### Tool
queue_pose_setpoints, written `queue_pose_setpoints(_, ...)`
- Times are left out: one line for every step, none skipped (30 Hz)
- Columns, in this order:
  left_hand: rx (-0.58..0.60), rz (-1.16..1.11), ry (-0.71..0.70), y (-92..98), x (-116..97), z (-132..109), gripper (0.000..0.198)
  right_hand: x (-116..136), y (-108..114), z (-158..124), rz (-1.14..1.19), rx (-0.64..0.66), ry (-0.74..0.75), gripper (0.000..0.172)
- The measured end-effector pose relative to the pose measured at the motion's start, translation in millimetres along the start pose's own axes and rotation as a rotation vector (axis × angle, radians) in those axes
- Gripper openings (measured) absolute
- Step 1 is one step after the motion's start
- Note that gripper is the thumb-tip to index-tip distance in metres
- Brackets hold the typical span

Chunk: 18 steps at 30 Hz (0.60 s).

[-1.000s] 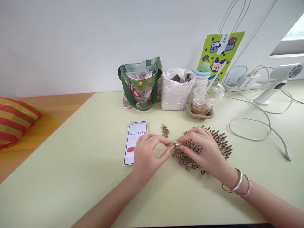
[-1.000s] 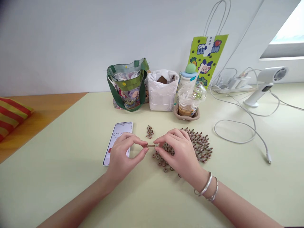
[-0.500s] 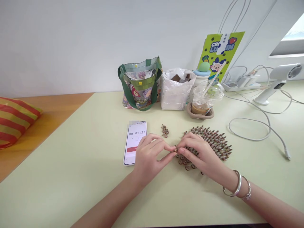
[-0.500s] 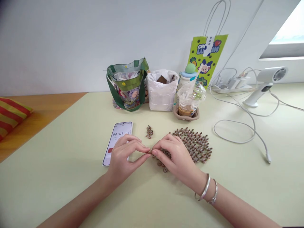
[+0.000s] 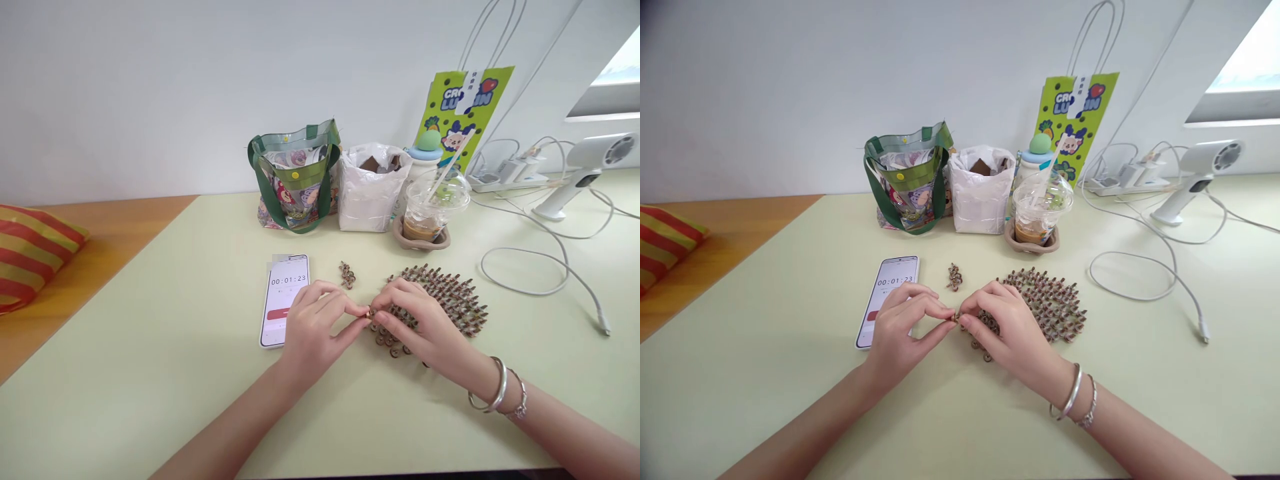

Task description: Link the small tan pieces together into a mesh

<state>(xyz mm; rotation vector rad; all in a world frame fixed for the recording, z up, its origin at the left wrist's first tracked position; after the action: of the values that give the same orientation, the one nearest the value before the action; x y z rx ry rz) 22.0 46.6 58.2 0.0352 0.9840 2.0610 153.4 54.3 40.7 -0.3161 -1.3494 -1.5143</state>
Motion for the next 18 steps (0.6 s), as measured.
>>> queue_pose_setpoints(0.003, -0.001, -0.004, -0.3, -1, 0, 0.008, 0, -1, 0, 0.003, 0.009, 0.002, 0.012)
queue_pose_setpoints(0.003, 0.000, -0.007, -0.3, -1, 0, 0.008, 0, -1, 0, 0.006, 0.015, 0.004, 0.014)
queue_pose_setpoints(0.002, 0.001, -0.006, -0.2, -1, 0, 0.008, 0, -2, 0, 0.007, 0.021, 0.005, 0.016)
queue_pose_setpoints(0.001, 0.001, 0.001, -0.1, -1, 0, 0.008, 0, -2, 0, 0.008, 0.023, 0.004, 0.016)
queue_pose_setpoints(0.001, -0.002, 0.019, -0.1, 0, 0, 0.008, 0, -2, 0, 0.007, 0.021, 0.003, 0.015)
queue_pose_setpoints(0.005, -0.008, 0.047, -0.1, 2, 1, 0.007, 0, -2, 0, 0.004, 0.013, 0.002, 0.013)
queue_pose_setpoints(0.010, -0.019, 0.080, -0.2, 4, 0, 0.007, -1, -1, 0, 0.000, 0.001, 0.002, 0.010)
queue_pose_setpoints(0.018, -0.033, 0.116, -0.5, 6, 0, 0.006, -1, 0, -1, -0.007, -0.014, 0.000, 0.007)
queue_pose_setpoints(0.029, -0.046, 0.145, -1.1, 8, 0, 0.006, -1, 1, -1, -0.014, -0.029, 0.002, 0.006)
queue_pose_setpoints(0.040, -0.056, 0.165, -1.7, 10, 0, 0.005, -1, 2, -1, -0.021, -0.044, 0.003, 0.005)
queue_pose_setpoints(0.052, -0.061, 0.176, -2.4, 11, -1, 0.005, -1, 3, -1, -0.029, -0.054, 0.006, 0.005)
queue_pose_setpoints(0.063, -0.062, 0.181, -3.2, 11, -1, 0.005, -1, 3, -1, -0.037, -0.062, 0.011, 0.005)
queue_pose_setpoints(0.076, -0.060, 0.183, -4.3, 11, -1, 0.005, -1, 4, -1, -0.046, -0.070, 0.016, 0.006)
queue_pose_setpoints(0.088, -0.055, 0.186, -5.4, 12, -2, 0.005, -2, 4, -1, -0.057, -0.080, 0.022, 0.006)
queue_pose_setpoints(0.097, -0.049, 0.190, -6.6, 12, -2, 0.004, -2, 5, -1, -0.067, -0.092, 0.028, 0.005)
queue_pose_setpoints(0.109, -0.043, 0.194, -7.9, 13, -3, 0.005, -3, 6, 0, -0.076, -0.103, 0.032, 0.005)
queue_pose_setpoints(0.120, -0.036, 0.197, -9.2, 14, -3, 0.005, -3, 6, 0, -0.084, -0.114, 0.038, 0.005)
queue_pose_setpoints(0.131, -0.028, 0.200, -10.4, 15, -4, 0.006, -4, 6, 0, -0.090, -0.121, 0.042, 0.005)
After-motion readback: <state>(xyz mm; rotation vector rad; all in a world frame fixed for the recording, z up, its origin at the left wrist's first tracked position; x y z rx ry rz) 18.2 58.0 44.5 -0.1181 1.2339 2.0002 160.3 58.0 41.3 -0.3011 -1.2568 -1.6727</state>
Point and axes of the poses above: each hand's wrist, its own z-axis towards the middle knuckle, its own y-axis out of the back of the hand, x = y × z, the point moved 7 cm from there along z, towards the middle knuckle, and after that the axes turned 6 degrees about z, right-handed, at the moved point
